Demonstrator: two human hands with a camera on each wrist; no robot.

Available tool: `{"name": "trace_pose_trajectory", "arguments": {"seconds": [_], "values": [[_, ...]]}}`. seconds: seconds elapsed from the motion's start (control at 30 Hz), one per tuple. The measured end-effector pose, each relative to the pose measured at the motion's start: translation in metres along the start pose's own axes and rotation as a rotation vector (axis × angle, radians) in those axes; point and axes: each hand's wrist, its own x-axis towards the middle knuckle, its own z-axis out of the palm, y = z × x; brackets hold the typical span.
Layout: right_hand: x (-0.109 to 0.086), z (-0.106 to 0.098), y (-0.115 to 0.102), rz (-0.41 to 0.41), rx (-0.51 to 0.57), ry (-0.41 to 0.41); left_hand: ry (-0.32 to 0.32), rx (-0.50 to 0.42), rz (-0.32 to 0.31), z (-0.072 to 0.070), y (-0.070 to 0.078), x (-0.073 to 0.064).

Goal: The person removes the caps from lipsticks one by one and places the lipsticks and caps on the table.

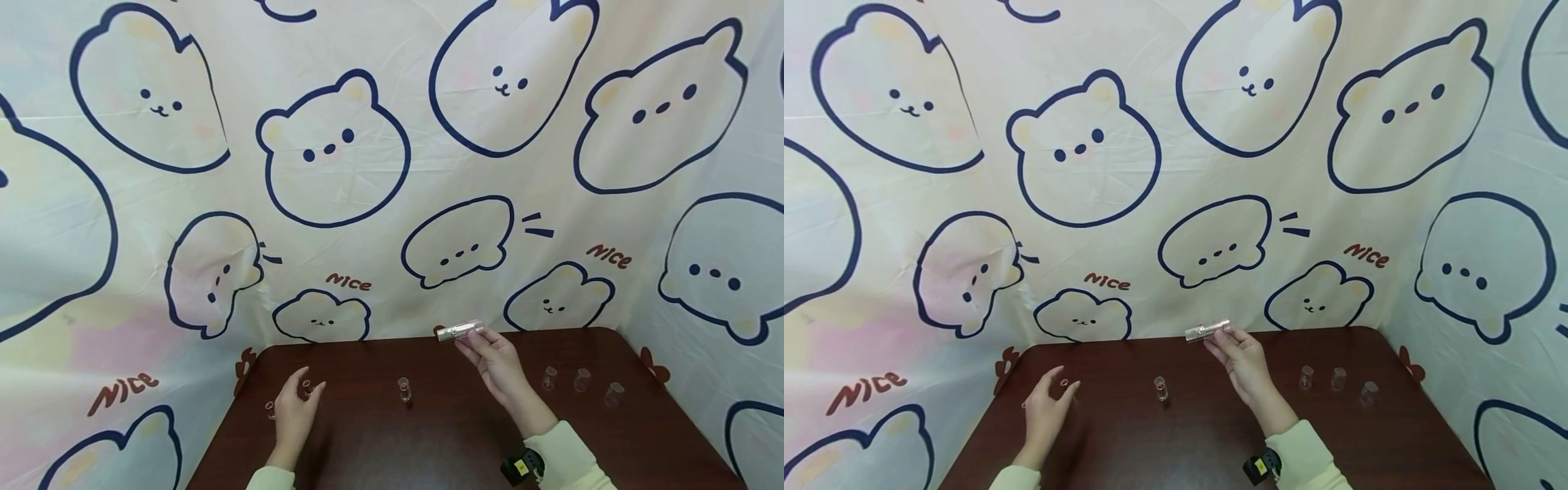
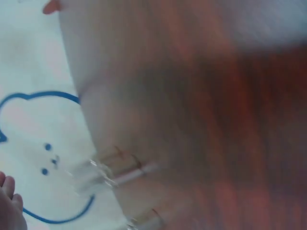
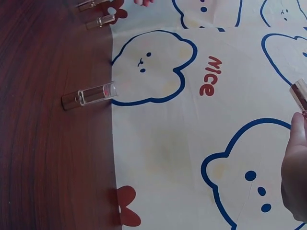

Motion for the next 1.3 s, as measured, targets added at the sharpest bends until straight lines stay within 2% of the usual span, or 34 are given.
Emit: {"name": "trace_pose_trajectory", "arguments": {"seconds": [0.13,0.37,0.47,0.7,0.9,1.3], "values": [[0.000,0.002,-0.001,0.010,0.062,-0.001,0.023,-0.076,0.068,0.004,0.017,0.003],[-0.002,0.006,-0.004,0.011,0.127,-0.009,-0.006,-0.224,0.128,0.008,0.052,0.011],[-0.002,0.007,-0.004,0.008,0.155,-0.004,-0.041,-0.280,0.126,0.009,0.068,0.015],[-0.003,0.011,-0.004,-0.006,0.212,0.001,-0.171,-0.430,0.106,0.011,0.105,0.023],[-0.004,0.015,-0.004,0.019,0.249,0.005,-0.257,-0.553,0.164,0.016,0.132,0.024],[-0.006,0.022,-0.003,0.039,0.236,0.031,-0.318,-0.648,0.214,0.028,0.168,0.024]]}}
